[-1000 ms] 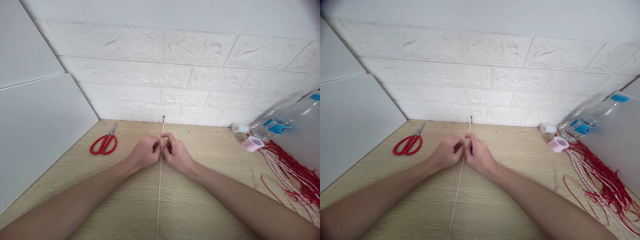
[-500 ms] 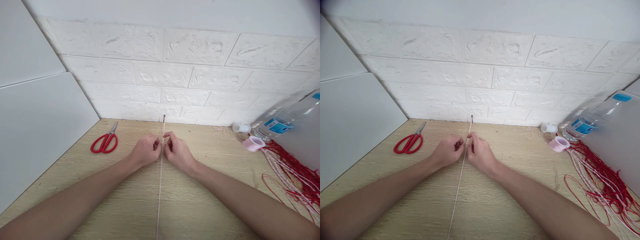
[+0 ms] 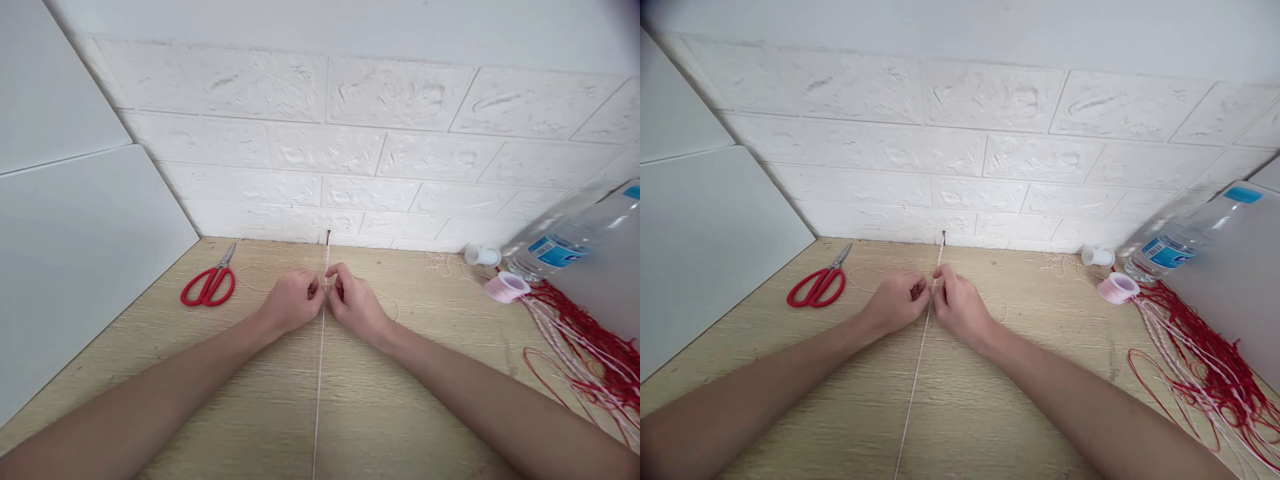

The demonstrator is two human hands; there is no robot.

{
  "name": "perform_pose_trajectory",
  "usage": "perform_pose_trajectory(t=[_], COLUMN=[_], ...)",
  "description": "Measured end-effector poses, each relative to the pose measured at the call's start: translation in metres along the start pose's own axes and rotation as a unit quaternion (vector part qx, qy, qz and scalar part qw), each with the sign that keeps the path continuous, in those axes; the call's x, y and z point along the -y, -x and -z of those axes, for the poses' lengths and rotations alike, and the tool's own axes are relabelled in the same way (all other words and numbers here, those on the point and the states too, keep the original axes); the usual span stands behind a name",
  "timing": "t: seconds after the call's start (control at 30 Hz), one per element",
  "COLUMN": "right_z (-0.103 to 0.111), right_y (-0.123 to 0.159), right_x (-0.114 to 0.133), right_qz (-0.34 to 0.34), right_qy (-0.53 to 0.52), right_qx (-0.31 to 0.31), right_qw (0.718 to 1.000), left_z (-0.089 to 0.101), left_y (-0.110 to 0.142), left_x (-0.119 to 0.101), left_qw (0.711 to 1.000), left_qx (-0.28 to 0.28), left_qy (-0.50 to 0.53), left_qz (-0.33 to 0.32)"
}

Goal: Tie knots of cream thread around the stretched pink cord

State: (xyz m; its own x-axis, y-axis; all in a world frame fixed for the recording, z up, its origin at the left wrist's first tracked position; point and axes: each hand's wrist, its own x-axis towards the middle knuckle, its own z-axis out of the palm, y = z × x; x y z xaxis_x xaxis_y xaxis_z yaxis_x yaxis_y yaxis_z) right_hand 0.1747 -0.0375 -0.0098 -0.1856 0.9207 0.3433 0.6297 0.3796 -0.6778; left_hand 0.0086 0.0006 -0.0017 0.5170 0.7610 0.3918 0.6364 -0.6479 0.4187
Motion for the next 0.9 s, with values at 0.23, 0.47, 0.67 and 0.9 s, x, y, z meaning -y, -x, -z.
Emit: perform_pose_trajectory(t=[0.23,0.47,0.67,0.9], right_z=[-0.0004,-0.0008,0.0003,0.0011], right_y=[-0.0006,-0.0015,-0.0021,-0.0025], right_x=[-0.0011,-0.0016,-0.0019,-0.0019], right_qz=[0.005,0.01,-0.001,-0.025], right_qy=[0.011,0.018,0.012,-0.006], right_qx=[0.001,0.003,0.003,-0.03], right_qw=[1.0,1.0,1.0,0.999], left_z=[-0.0011,-0.0026,-0.003,0.0036], left_y=[-0.0007,-0.0004,-0.0003,0.0], left_x=[0.0,0.001,0.0026,-0.0001], left_qw=[1.0,1.0,1.0,0.999], left_qx=[0.012,0.016,0.014,-0.004], left_qy=[-0.001,-0.018,-0.025,-0.021], left_qz=[0.009,0.014,0.011,0.032])
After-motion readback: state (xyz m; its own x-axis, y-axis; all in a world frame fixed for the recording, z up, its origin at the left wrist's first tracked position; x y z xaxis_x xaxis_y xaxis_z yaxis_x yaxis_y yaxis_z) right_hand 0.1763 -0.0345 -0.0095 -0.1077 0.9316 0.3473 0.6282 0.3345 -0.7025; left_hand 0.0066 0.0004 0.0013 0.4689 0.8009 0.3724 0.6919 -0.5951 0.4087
